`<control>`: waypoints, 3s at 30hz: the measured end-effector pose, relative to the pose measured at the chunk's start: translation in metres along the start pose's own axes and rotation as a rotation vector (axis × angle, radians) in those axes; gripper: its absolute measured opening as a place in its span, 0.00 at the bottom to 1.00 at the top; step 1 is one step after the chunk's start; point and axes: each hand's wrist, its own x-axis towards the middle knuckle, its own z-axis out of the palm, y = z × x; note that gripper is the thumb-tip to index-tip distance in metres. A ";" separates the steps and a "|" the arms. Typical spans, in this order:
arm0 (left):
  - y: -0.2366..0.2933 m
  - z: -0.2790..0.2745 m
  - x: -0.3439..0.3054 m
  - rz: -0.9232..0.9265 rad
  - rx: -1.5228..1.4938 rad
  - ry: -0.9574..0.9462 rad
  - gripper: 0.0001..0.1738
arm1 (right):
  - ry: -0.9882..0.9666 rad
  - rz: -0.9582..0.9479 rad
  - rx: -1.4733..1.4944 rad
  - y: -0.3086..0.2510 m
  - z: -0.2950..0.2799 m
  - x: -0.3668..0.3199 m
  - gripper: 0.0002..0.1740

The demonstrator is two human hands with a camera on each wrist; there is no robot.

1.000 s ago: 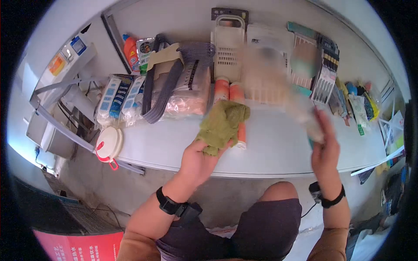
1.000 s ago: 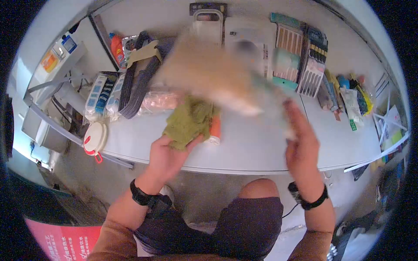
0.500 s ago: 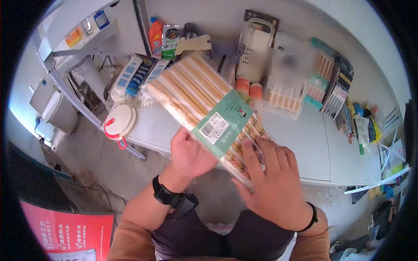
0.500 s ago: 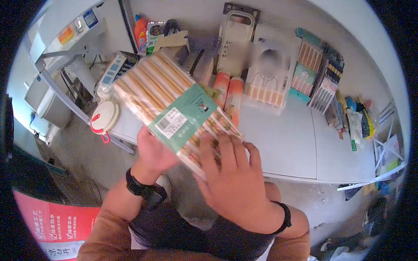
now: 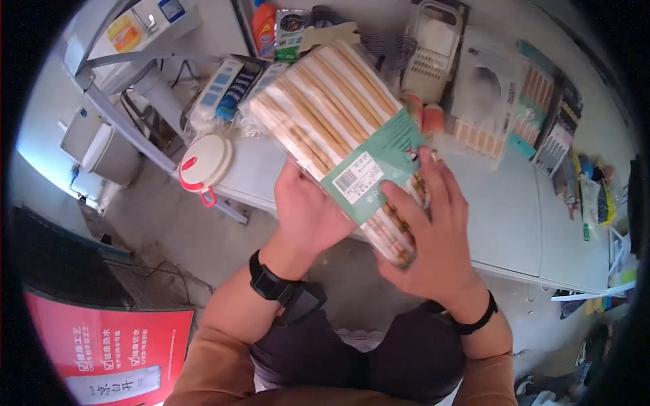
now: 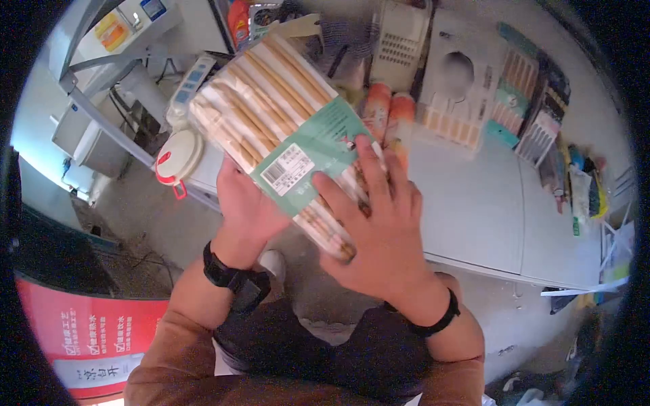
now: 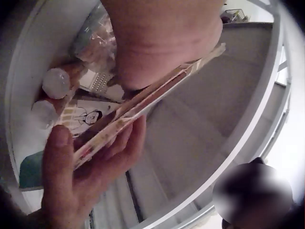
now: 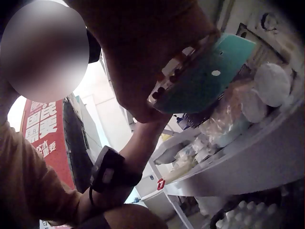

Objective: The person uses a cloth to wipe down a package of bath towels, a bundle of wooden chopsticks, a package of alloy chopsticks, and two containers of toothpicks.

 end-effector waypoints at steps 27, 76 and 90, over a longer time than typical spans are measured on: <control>-0.022 -0.006 -0.009 0.016 0.571 -0.099 0.54 | 0.073 0.008 0.113 0.018 0.004 -0.009 0.46; -0.021 0.012 -0.005 0.438 0.686 0.099 0.42 | -0.277 -0.003 0.809 0.028 0.001 -0.028 0.54; -0.019 0.023 -0.012 0.110 0.599 0.209 0.27 | 0.217 0.432 1.188 0.028 -0.009 -0.016 0.41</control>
